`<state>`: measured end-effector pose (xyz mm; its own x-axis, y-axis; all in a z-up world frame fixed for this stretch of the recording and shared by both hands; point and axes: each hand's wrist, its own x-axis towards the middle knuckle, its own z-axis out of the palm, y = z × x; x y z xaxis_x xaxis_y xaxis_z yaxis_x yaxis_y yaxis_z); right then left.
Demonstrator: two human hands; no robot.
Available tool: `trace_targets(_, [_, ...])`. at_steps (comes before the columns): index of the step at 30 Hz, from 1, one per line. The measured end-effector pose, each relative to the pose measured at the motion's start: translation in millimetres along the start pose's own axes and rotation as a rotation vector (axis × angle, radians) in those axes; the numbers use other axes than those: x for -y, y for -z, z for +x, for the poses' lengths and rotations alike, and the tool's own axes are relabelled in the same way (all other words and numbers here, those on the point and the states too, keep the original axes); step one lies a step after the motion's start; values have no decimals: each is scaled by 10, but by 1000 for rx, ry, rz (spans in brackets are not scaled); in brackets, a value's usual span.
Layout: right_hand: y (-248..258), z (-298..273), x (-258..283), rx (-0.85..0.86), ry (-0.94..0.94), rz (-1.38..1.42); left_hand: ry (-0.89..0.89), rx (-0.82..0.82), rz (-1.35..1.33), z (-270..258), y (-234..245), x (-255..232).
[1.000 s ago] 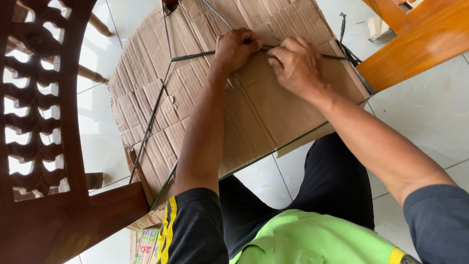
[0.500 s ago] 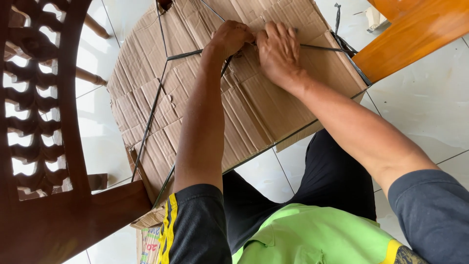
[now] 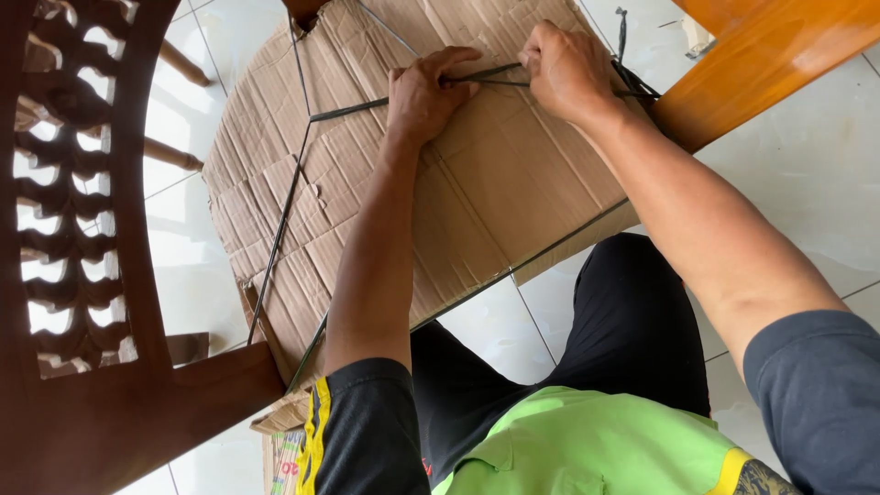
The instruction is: Wrapping a wooden chair with cardboard and securing it with plastic straps
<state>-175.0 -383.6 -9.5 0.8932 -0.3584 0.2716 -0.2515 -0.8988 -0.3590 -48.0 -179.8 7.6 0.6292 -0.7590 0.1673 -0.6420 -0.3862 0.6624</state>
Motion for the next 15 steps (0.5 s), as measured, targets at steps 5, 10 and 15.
trace_targets(5, [-72, -53, 8, -75, 54, 0, -235, -143, 213, -41, -190, 191])
trace_targets(10, [104, -108, 107, 73, -22, 185, -420, -249, 294, -47, -269, 234])
trace_targets(15, [251, -360, 207, -115, 92, 51, -160, -48, 54, 8, -179, 176])
